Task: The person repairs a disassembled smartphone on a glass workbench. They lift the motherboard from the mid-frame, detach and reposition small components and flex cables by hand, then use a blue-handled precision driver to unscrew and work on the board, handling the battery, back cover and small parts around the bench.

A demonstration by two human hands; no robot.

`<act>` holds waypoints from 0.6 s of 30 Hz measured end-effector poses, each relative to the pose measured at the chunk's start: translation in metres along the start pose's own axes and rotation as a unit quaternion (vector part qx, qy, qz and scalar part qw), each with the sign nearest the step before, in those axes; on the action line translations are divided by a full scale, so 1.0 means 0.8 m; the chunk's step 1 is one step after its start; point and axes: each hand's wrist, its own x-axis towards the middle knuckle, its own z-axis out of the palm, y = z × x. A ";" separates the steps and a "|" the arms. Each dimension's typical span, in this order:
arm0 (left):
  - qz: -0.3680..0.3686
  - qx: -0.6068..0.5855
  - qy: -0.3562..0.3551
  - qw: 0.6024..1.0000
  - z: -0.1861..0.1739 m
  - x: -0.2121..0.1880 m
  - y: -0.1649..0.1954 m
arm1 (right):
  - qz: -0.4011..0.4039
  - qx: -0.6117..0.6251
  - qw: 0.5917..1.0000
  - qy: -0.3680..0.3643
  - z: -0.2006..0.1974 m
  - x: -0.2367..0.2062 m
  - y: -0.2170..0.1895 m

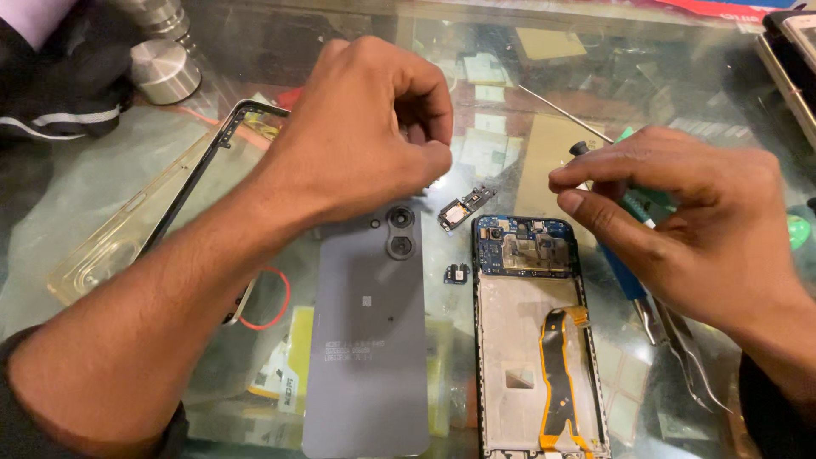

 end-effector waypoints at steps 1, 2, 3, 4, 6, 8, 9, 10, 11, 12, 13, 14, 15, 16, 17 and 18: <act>-0.016 -0.051 0.000 0.999 0.005 -0.003 0.007 | 0.011 0.010 1.000 -0.001 0.000 -0.001 0.001; -0.033 -0.103 0.001 0.994 0.010 -0.007 0.013 | 0.033 0.013 0.999 -0.005 0.000 -0.002 0.003; -0.039 -0.134 -0.004 0.990 0.015 -0.010 0.018 | 0.053 0.017 0.998 -0.009 0.000 -0.003 0.004; -0.046 -0.165 -0.010 0.985 0.019 -0.013 0.022 | 0.075 0.020 0.997 -0.014 0.000 -0.004 0.006; -0.042 -0.210 -0.014 0.977 0.027 -0.018 0.028 | 0.068 0.030 0.997 -0.012 0.001 -0.005 0.008; -0.021 -0.241 -0.011 0.970 0.036 -0.020 0.032 | 0.067 0.032 0.997 -0.014 0.002 -0.006 0.008; -0.016 -0.233 -0.009 0.972 0.040 -0.021 0.033 | 0.069 0.028 0.997 -0.018 0.003 -0.006 0.008; -0.010 -0.224 -0.006 0.975 0.042 -0.022 0.033 | 0.070 0.025 0.997 -0.022 0.003 -0.006 0.008; -0.003 -0.215 -0.003 0.977 0.045 -0.023 0.033 | 0.065 0.029 0.997 -0.025 0.004 -0.006 0.008; -0.012 -0.225 -0.009 0.974 0.047 -0.024 0.033 | 0.060 0.032 0.997 -0.028 0.004 -0.006 0.008; -0.020 -0.236 -0.015 0.971 0.049 -0.025 0.033 | 0.055 0.036 0.997 -0.031 0.004 -0.006 0.007; -0.029 -0.246 -0.020 0.969 0.051 -0.026 0.032 | 0.064 0.037 0.997 -0.033 0.004 -0.007 0.007; -0.029 -0.248 -0.024 0.968 0.052 -0.027 0.031 | 0.073 0.037 0.996 -0.036 0.005 -0.007 0.007; -0.028 -0.250 -0.028 0.968 0.053 -0.028 0.031 | 0.083 0.037 0.995 -0.038 0.005 -0.008 0.006; -0.027 -0.251 -0.032 0.967 0.054 -0.028 0.030 | 0.088 0.048 0.994 -0.039 0.005 -0.009 0.006; -0.024 -0.255 -0.033 0.966 0.055 -0.029 0.030 | 0.092 0.059 0.993 -0.040 0.005 -0.009 0.006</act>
